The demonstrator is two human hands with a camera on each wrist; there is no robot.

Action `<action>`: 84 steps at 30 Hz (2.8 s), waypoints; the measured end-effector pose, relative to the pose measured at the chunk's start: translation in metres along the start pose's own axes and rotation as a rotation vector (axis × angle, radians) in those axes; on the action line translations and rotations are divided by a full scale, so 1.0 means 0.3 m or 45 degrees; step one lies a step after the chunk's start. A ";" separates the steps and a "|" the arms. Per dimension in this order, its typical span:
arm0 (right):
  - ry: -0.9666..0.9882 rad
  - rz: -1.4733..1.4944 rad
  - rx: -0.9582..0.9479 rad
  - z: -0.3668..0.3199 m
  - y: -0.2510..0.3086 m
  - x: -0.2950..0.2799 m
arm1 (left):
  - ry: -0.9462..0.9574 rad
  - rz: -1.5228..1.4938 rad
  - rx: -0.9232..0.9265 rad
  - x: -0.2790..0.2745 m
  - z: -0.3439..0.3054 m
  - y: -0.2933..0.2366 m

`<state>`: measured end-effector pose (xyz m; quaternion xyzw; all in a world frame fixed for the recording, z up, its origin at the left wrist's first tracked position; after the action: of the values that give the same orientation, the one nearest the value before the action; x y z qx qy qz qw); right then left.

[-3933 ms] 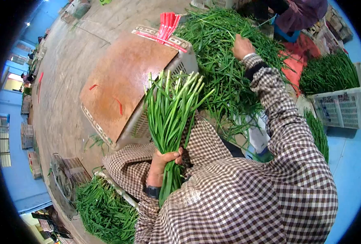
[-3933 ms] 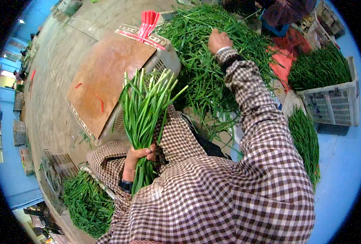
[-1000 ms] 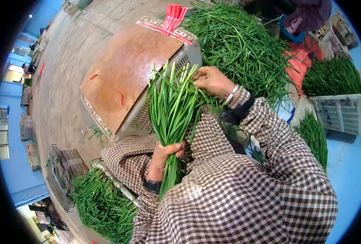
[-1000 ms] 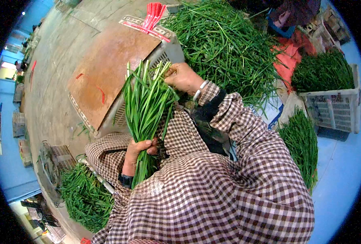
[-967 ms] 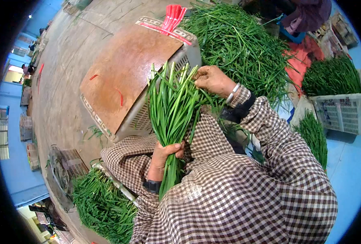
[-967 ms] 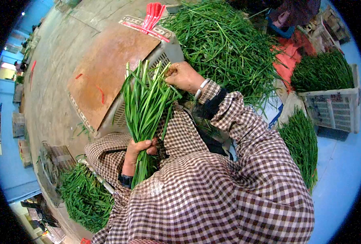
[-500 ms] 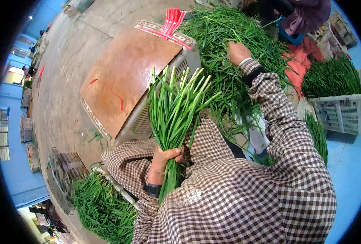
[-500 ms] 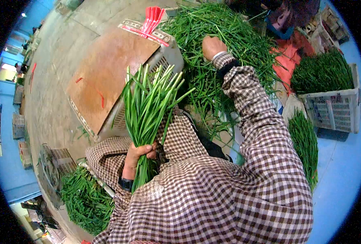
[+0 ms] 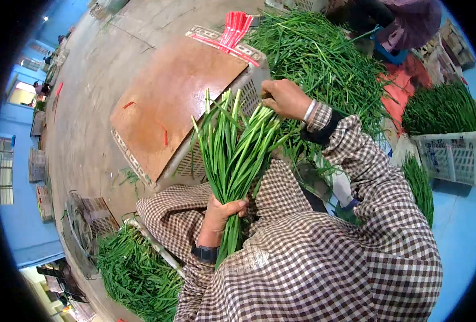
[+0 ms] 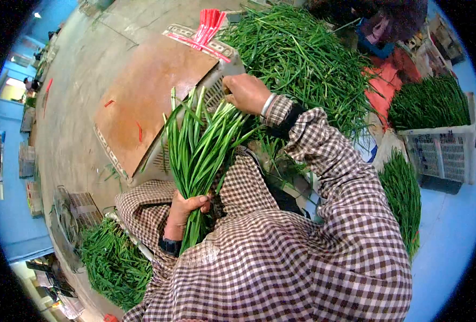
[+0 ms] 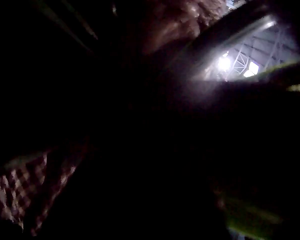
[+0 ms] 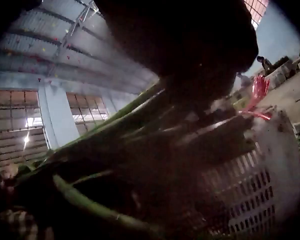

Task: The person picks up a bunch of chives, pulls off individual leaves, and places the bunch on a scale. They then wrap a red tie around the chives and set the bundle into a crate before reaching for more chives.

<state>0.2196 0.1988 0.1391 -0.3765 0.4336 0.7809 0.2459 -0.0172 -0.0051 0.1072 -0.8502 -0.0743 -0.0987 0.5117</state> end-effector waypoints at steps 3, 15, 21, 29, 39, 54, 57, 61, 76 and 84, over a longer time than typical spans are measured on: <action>0.032 -0.155 0.081 -0.017 -0.022 0.004 | -0.021 0.012 0.037 0.014 -0.005 -0.013; 0.331 1.004 0.785 0.040 0.041 0.052 | -0.037 0.136 0.008 0.032 -0.010 -0.034; 0.396 1.168 0.819 0.046 -0.017 0.135 | -0.037 0.187 0.054 0.016 -0.009 -0.021; -0.064 0.717 0.681 0.116 -0.172 0.034 | -0.056 0.082 -0.007 0.029 -0.013 -0.027; 0.498 1.330 0.658 0.112 -0.003 0.049 | -0.084 0.237 0.040 0.030 -0.017 -0.039; 0.126 0.028 -0.006 0.117 0.091 -0.028 | -0.084 0.653 0.423 0.066 -0.028 -0.072; 0.228 0.109 -0.087 0.110 0.094 -0.019 | -0.150 0.644 0.230 0.063 -0.040 -0.080; 0.023 0.202 -0.126 0.103 0.023 0.040 | -0.088 0.505 0.124 0.051 -0.036 -0.066; 0.050 -0.066 -0.224 0.057 0.032 0.009 | -0.099 0.451 0.149 0.057 -0.031 -0.070; -0.349 -0.100 0.299 0.082 -0.096 0.056 | -0.063 0.432 0.150 0.048 -0.027 -0.060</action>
<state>0.2209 0.2354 0.1199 -0.2520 0.4692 0.7586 0.3753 -0.0082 -0.0035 0.1299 -0.8212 0.0520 0.0147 0.5681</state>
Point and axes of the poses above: each hand's wrist, its own z-axis towards the middle knuckle, its own x-axis out of the palm, y = z × x, the point moved 1 cm from there along z, towards the middle knuckle, and after that the axes turned 9 degrees about -y, right-handed, at the moved point
